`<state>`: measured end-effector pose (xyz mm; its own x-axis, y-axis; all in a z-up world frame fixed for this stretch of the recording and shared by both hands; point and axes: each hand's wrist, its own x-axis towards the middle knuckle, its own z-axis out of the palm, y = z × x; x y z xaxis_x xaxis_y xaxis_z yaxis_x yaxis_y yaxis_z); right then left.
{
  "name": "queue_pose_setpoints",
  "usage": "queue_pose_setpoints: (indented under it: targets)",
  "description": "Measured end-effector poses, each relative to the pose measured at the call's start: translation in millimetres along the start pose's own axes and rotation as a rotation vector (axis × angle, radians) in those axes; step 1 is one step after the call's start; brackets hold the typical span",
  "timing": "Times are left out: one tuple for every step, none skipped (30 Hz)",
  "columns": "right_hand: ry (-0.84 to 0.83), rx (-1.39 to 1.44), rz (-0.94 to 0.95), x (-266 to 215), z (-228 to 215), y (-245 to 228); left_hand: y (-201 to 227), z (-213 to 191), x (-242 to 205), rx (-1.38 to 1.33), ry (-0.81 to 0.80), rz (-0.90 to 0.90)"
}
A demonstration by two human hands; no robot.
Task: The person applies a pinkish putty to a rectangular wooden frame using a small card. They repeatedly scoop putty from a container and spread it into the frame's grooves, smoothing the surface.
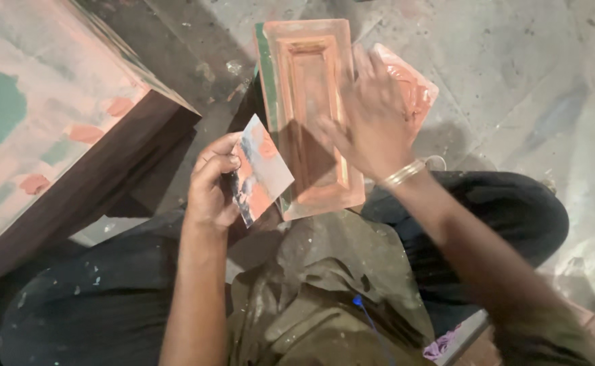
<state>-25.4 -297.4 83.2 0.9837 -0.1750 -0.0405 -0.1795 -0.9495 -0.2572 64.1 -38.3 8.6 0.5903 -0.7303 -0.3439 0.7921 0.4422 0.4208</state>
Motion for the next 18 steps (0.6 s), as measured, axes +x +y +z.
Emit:
queue_pose_setpoints:
  targets:
    - [0.036,-0.031,0.052,11,11,-3,-2,3,0,0.002,0.014,0.005]
    - [0.094,-0.06,0.071,22,23,-7,-3,5,0,0.004,0.03,0.02]
    - [0.153,-0.089,0.089,31,35,-13,-2,5,0,0.006,0.035,0.009]
    - [0.203,-0.116,0.103,37,45,-19,-3,5,-3,0.002,0.05,-0.003]
    - [0.214,-0.105,0.133,42,53,-24,-3,3,-4,-0.001,0.064,-0.015]
    - [0.219,-0.097,0.163,43,61,-29,-4,0,-7,-0.015,0.074,-0.013]
    - [0.224,-0.088,0.193,43,66,-34,-5,-3,-9,-0.029,0.083,-0.011]
    - [0.227,-0.066,0.152,44,67,-36,-5,-4,-7,-0.043,0.086,-0.005]
    - [0.229,-0.044,0.111,44,67,-38,-7,-4,-6,-0.043,0.086,0.003]
    - [0.231,-0.016,0.076,44,68,-41,-6,-5,-5,-0.037,0.088,0.005]
    - [0.216,-0.009,0.097,43,67,-42,-6,-6,-6,-0.031,0.091,0.008]
    - [0.206,-0.002,0.115,44,65,-42,-5,-7,-5,-0.025,0.104,0.01]
    - [0.196,0.006,0.132,45,61,-42,-4,-7,-3,-0.018,0.117,0.012]
    - [0.168,-0.006,0.082,42,56,-39,-6,-7,-4,-0.013,0.131,0.009]
    - [0.14,-0.018,0.032,39,48,-34,-8,-7,-4,-0.013,0.115,0.007]
    - [0.115,-0.036,-0.012,34,38,-27,-11,-6,-2,-0.012,0.09,0.0]
    - [0.068,-0.018,-0.041,27,27,-23,-14,-5,0,-0.011,0.065,-0.007]
    - [0.031,0.002,-0.08,24,17,-22,-12,-6,4,0.001,0.067,-0.021]
